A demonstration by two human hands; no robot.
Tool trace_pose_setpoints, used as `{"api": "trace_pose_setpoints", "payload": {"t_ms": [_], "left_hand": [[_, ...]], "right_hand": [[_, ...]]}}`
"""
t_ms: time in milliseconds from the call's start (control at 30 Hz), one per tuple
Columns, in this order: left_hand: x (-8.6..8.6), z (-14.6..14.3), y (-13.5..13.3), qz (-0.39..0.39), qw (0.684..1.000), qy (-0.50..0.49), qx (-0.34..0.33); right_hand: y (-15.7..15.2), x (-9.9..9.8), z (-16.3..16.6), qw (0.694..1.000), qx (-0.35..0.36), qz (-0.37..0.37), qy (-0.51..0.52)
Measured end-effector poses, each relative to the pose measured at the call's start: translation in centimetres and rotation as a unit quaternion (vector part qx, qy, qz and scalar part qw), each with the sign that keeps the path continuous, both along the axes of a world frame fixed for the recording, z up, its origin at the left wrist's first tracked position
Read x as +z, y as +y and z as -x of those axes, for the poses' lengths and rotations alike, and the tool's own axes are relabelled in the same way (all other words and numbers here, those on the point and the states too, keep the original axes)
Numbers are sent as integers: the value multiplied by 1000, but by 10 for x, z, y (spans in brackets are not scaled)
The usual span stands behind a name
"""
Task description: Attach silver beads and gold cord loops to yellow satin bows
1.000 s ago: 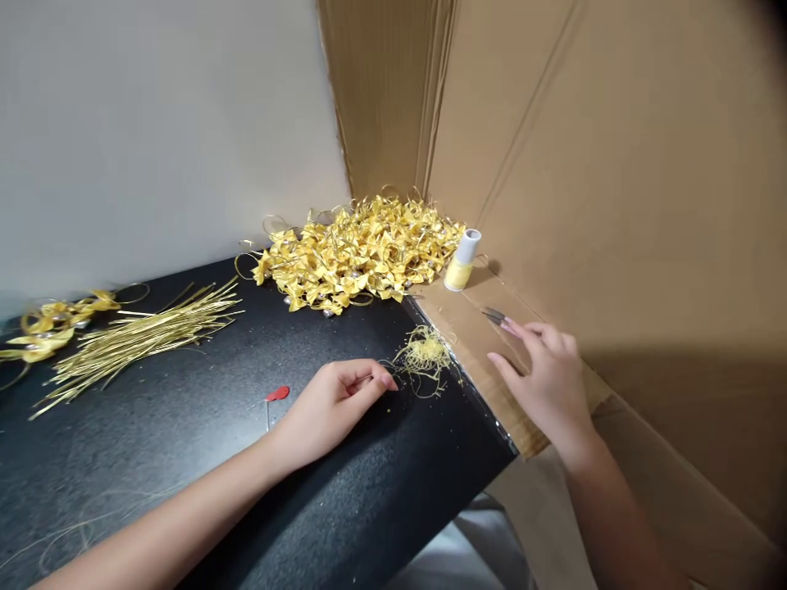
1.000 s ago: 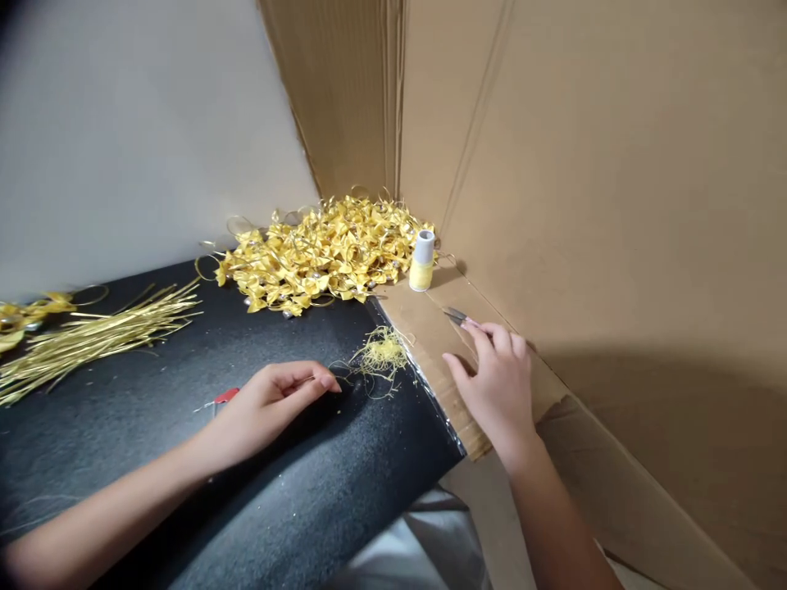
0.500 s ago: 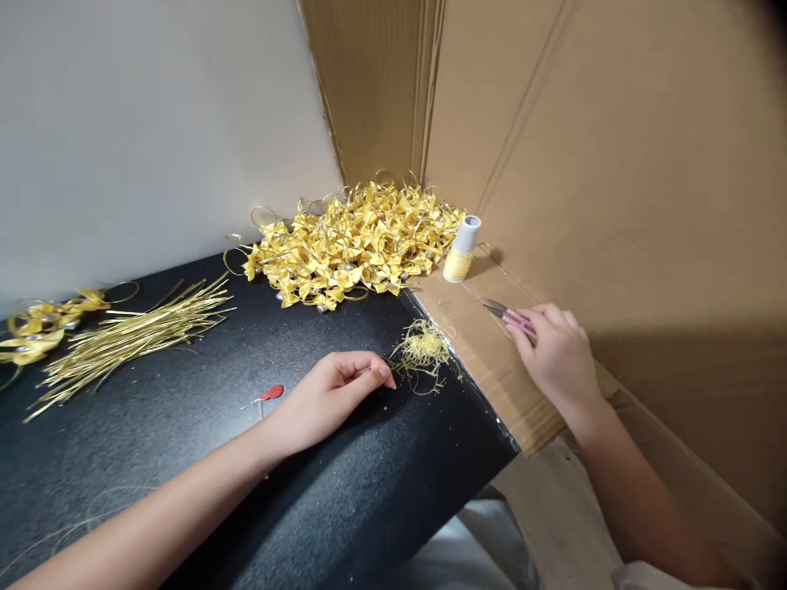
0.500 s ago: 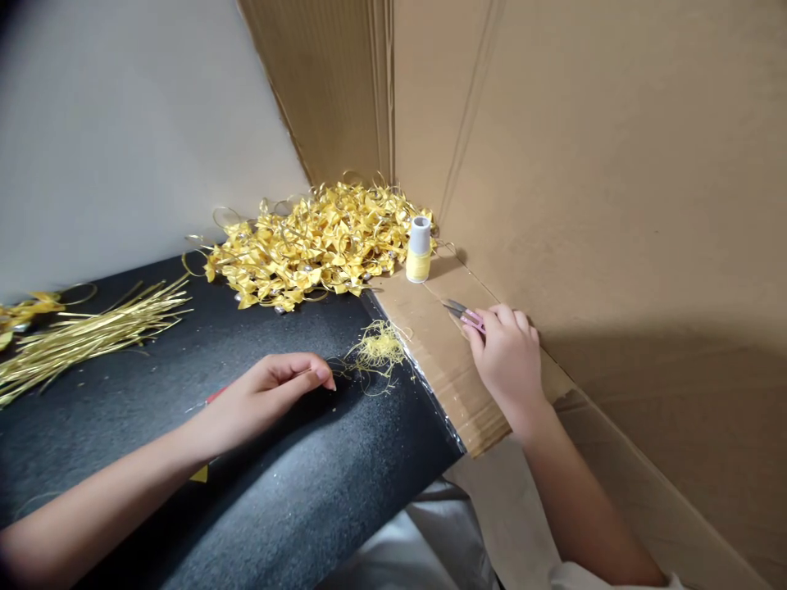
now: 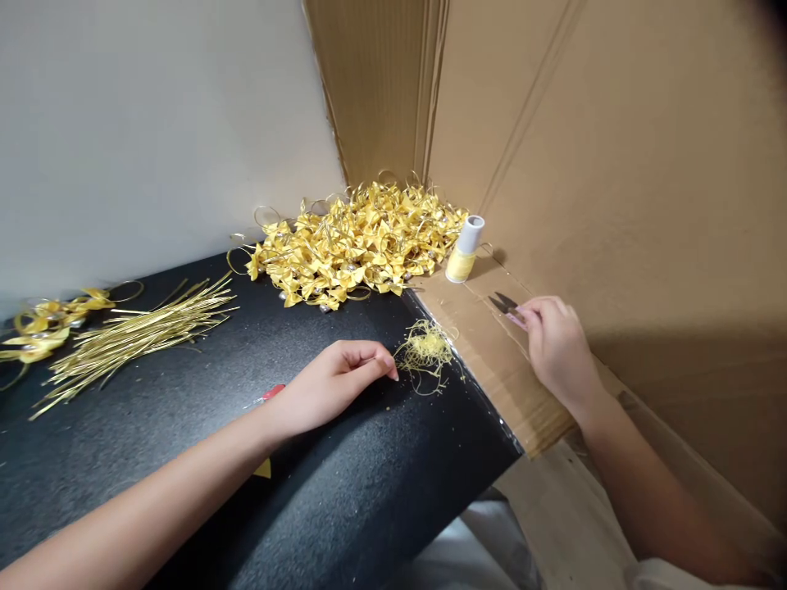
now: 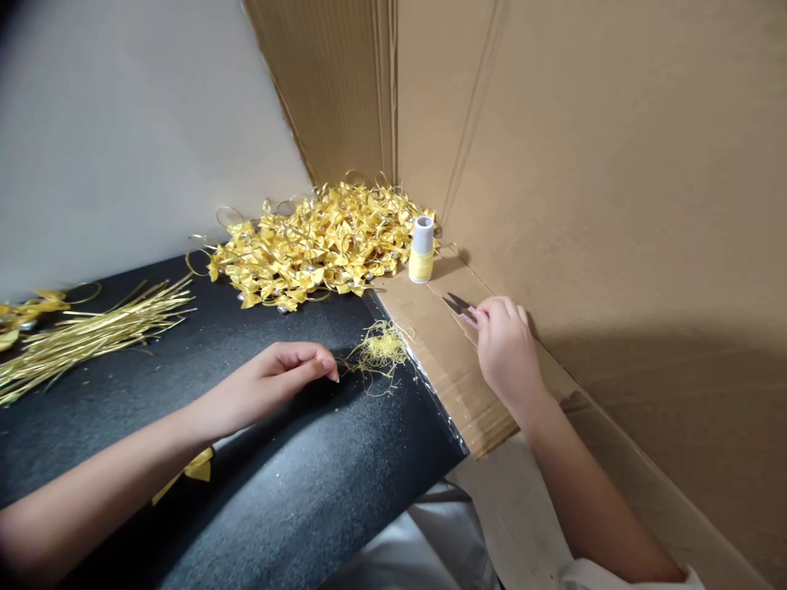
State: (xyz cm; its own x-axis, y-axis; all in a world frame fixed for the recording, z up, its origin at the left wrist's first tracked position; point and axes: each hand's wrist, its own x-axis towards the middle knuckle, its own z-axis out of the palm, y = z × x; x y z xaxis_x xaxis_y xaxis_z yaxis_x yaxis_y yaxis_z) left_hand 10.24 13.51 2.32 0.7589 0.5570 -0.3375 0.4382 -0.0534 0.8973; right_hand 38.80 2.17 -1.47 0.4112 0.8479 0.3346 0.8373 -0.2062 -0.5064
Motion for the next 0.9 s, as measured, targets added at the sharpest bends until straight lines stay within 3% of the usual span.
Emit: {"api": "trace_pose_setpoints", "payload": {"t_ms": [67,100,167,233,267,300,333,467,533,700,900], "left_hand": [[3,-1,1,-6,1000,2,-2],[4,-2,1,-9,1000,2,-2],[6,-2,2,-14,1000,2,-1],[7,-3,3,-15,1000,-2,0],[7,-3,3,-14,1000,-4,1],[7,-3,3,-14,1000,-6,1],[7,-3,3,-14,1000,-6,0],[8,-5,3,-21,1000,4,-9],[8,-6,3,-24,1000,5,-13],[7,-8,3,-19,1000,-5,-20],[5,-8,3,-19,999,-3,-27]], "right_hand": [[-2,10,19,980,28,17,194],[-5,14,31,953,57,54,292],[-12,19,61,865,107,136,472],[-19,18,89,752,153,214,604],[-21,16,100,722,160,238,629],[-23,14,109,718,166,243,631],[-24,11,115,737,169,236,610],[-21,8,118,882,168,167,408],[-18,12,115,927,160,164,296],[-15,21,113,959,165,194,128],[-16,22,112,958,168,204,110]]}}
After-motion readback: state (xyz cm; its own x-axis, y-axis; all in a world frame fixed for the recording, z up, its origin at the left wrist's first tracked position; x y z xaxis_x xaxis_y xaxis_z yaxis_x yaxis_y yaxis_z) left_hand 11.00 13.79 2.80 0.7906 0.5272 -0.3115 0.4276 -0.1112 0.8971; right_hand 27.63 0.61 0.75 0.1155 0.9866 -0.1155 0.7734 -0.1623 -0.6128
